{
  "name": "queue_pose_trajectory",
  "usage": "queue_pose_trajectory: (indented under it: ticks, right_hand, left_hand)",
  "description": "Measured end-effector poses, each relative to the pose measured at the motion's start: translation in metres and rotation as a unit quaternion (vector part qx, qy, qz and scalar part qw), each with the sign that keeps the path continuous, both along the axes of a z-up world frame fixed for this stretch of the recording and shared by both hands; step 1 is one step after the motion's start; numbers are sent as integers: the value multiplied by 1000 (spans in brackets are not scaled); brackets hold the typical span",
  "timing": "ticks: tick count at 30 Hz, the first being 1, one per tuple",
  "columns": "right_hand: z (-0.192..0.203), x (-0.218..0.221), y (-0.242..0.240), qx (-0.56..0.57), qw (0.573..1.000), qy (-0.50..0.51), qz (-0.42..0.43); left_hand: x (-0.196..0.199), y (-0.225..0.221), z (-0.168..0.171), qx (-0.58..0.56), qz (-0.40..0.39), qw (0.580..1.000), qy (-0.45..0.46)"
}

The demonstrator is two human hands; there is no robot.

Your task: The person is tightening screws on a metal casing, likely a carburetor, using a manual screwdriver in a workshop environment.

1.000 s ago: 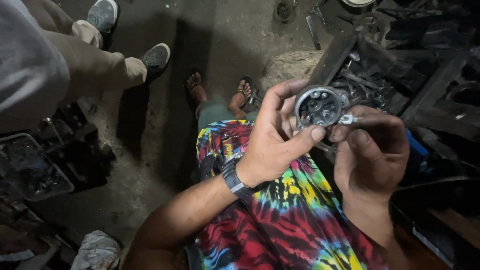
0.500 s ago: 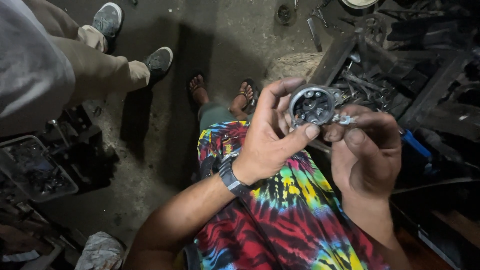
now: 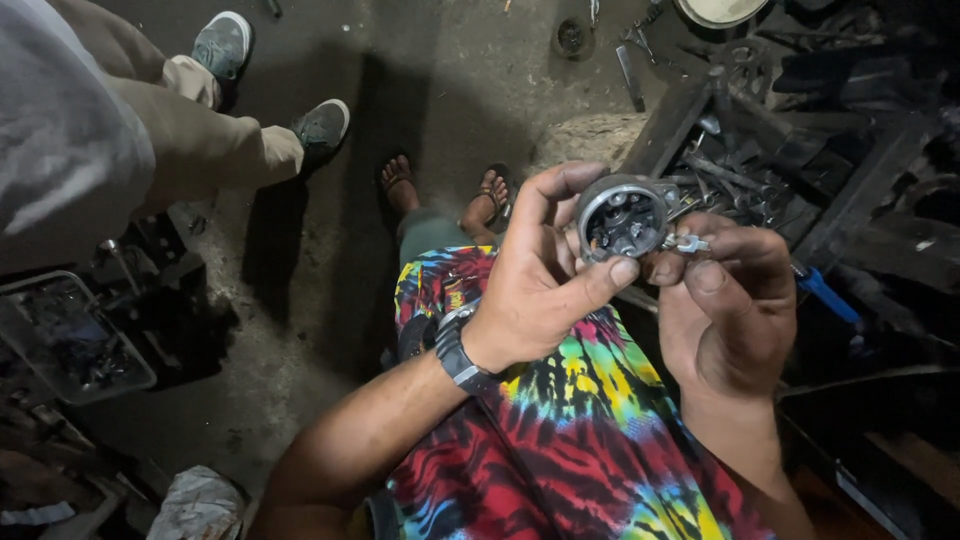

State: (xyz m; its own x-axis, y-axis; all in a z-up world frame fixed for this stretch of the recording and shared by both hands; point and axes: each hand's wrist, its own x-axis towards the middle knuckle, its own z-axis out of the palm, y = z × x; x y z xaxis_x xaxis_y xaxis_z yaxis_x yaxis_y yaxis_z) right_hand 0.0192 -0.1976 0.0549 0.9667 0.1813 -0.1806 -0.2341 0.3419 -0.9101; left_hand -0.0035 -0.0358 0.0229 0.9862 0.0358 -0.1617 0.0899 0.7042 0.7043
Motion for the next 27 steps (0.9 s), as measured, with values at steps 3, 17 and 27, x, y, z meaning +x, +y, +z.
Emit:
queue_pose_trajectory:
  ticks: [3,17,27]
  right_hand:
    - [-1,-1,0,8,1000,-4,7]
    - [-8,-1,6,-59,996,-32,-53]
    - [16,0,7,-417,846,-333,-16]
  left_hand:
    - [-2,0,0,1,0,1000,-3]
    - [-1,10,4,114,11,993,7]
    - [0,20,6,166,-13,986,0]
